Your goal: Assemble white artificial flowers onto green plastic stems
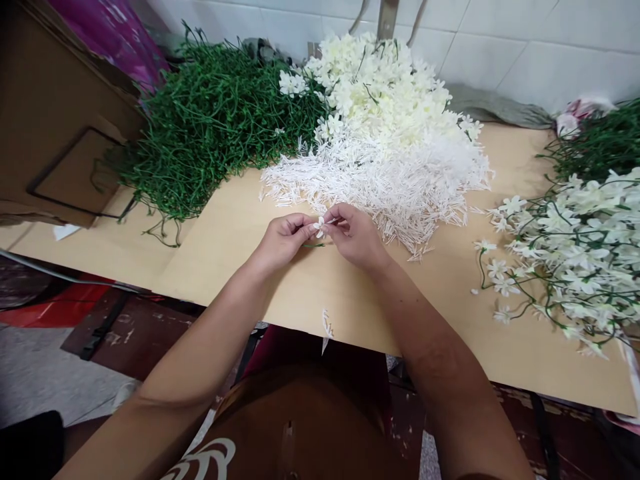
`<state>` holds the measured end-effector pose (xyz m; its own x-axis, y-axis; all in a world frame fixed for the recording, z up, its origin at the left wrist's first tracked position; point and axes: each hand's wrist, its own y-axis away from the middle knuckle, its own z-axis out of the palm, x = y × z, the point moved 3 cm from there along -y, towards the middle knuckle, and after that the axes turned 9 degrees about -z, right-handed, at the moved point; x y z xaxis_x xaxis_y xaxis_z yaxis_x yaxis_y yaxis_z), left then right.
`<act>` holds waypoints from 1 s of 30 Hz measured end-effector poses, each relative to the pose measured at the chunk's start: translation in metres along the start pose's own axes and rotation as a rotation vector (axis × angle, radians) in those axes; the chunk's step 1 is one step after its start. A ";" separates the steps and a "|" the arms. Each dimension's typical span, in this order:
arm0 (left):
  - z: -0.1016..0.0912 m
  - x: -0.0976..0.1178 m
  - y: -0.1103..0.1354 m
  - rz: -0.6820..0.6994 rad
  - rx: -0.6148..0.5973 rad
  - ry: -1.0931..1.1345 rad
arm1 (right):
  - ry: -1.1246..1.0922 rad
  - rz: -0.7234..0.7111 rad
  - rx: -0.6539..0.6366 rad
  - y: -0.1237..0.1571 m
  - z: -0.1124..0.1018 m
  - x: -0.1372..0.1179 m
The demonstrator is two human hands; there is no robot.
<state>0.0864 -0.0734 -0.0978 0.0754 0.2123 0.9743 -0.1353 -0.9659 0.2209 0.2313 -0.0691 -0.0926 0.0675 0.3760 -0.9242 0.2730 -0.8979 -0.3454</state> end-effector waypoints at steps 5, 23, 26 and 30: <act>-0.002 -0.002 -0.002 -0.004 -0.016 0.040 | -0.112 0.060 0.030 -0.001 0.004 0.004; -0.004 -0.002 -0.004 -0.038 -0.081 -0.132 | -0.272 0.204 -0.001 0.000 0.012 0.012; -0.004 -0.002 -0.003 -0.031 -0.086 -0.152 | -0.328 0.245 -0.014 -0.001 0.011 0.015; -0.004 -0.005 -0.004 -0.008 -0.092 -0.172 | -0.321 0.274 -0.038 -0.003 0.010 0.019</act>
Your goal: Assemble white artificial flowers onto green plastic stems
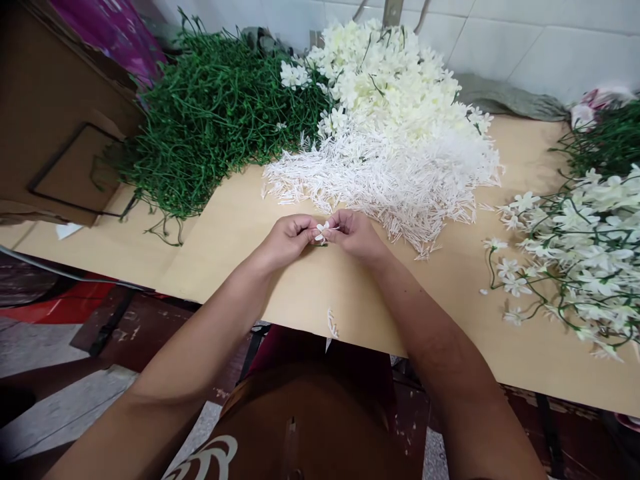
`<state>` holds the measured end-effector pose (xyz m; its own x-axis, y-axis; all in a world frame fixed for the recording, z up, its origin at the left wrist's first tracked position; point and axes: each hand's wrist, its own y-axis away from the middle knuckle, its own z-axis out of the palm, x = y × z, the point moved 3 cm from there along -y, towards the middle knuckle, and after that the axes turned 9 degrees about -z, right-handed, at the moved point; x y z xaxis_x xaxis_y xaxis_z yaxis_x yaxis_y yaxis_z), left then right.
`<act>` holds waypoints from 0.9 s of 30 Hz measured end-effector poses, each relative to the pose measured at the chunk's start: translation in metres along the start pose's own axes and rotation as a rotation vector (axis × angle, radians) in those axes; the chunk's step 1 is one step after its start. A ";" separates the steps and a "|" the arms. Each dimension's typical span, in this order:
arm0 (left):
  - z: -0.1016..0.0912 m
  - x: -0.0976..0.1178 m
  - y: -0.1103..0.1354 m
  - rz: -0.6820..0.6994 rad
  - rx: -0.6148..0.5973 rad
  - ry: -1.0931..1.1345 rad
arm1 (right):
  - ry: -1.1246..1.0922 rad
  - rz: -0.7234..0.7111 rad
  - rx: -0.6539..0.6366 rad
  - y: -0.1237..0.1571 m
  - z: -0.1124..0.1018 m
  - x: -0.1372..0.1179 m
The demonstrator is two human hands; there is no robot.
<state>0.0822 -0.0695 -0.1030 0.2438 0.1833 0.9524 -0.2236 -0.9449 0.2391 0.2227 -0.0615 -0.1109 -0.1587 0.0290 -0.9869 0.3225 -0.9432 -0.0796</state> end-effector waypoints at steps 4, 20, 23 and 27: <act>0.002 -0.003 -0.002 0.015 -0.006 0.069 | -0.042 0.033 -0.026 -0.002 -0.002 0.001; -0.001 0.003 0.001 0.077 -0.020 0.043 | -0.275 0.069 -0.049 0.002 -0.004 -0.003; 0.000 -0.002 0.000 0.073 -0.026 0.005 | -0.240 0.071 -0.062 0.003 -0.004 -0.004; -0.001 -0.004 0.000 0.064 -0.018 -0.037 | -0.211 0.076 -0.083 0.003 -0.005 -0.004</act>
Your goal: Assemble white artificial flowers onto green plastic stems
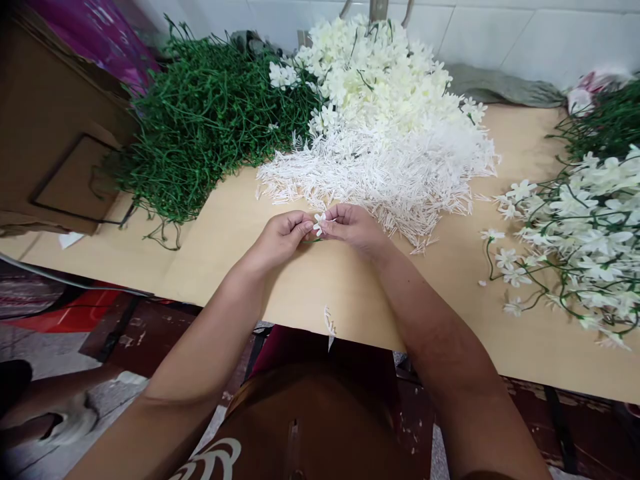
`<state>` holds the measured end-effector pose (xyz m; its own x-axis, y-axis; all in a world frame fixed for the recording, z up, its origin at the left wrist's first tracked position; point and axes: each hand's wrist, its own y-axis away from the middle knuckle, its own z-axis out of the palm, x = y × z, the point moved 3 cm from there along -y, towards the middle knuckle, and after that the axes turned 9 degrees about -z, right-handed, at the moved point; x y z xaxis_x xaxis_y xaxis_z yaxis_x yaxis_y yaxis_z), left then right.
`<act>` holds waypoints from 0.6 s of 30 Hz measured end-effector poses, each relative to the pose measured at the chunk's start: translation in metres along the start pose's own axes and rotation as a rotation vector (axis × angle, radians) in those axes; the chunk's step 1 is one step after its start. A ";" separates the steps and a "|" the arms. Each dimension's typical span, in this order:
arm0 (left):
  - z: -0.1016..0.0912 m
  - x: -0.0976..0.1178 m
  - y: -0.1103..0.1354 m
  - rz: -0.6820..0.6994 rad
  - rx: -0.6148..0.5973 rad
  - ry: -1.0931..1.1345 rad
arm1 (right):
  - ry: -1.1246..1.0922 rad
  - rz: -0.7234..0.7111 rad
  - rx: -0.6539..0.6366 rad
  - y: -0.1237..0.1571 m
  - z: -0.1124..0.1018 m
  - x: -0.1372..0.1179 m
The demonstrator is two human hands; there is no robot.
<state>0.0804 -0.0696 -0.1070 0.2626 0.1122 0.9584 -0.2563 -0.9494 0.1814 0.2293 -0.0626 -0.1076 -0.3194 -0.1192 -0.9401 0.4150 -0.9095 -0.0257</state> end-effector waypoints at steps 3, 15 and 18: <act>0.000 0.002 0.000 0.017 -0.003 -0.055 | 0.032 0.023 0.007 0.000 -0.001 0.000; 0.005 0.002 -0.002 0.053 -0.061 -0.049 | 0.110 -0.044 0.024 0.000 -0.003 0.001; 0.006 0.000 -0.003 0.065 -0.096 -0.027 | 0.089 -0.039 -0.021 -0.001 -0.004 0.003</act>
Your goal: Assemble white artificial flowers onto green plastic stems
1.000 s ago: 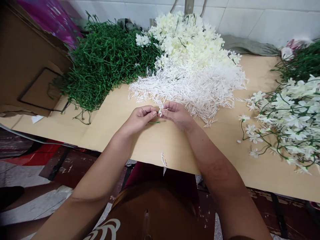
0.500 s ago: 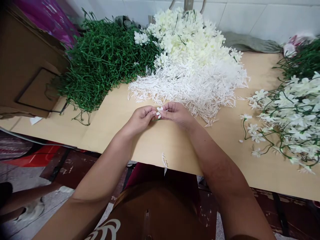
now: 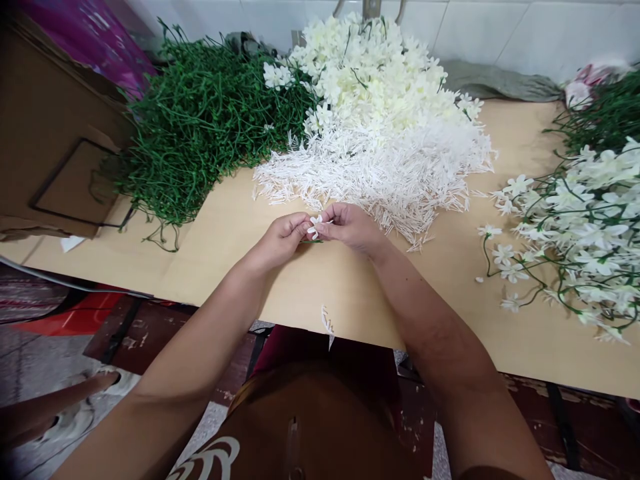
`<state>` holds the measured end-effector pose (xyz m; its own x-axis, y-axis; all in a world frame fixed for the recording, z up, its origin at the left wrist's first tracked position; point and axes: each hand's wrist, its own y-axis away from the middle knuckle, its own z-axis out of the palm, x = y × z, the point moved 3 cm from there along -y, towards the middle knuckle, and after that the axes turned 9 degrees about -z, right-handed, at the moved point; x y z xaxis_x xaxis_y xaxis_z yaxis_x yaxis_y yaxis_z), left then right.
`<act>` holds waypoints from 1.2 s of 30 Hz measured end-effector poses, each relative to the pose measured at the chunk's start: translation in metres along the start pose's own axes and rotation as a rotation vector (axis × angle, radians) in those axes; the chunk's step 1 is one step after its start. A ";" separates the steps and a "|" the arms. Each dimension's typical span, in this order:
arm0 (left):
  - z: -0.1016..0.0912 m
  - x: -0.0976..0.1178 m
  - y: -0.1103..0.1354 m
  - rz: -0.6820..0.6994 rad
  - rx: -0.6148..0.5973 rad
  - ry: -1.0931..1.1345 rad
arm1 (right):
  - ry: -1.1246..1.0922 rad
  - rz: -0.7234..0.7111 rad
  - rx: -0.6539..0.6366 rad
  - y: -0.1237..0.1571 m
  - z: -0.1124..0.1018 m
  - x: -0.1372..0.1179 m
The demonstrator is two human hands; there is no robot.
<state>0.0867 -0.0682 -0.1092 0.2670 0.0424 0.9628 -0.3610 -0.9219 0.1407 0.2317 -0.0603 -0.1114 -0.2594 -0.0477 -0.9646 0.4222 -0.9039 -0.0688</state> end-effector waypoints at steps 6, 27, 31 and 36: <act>-0.001 -0.001 -0.002 0.020 -0.022 -0.006 | -0.010 0.019 -0.023 0.001 -0.001 0.003; 0.001 0.003 0.000 0.034 -0.057 0.007 | 0.119 -0.015 0.091 0.000 0.010 0.006; 0.000 0.001 -0.004 0.058 0.039 -0.056 | 0.072 -0.017 0.142 -0.003 0.010 0.006; -0.007 0.024 0.017 0.412 0.404 -0.439 | -0.109 0.024 0.285 0.000 0.005 -0.006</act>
<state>0.0810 -0.0800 -0.0825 0.5449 -0.4196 0.7260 -0.1738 -0.9035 -0.3917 0.2295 -0.0623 -0.1044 -0.3508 -0.1022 -0.9309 0.1726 -0.9841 0.0430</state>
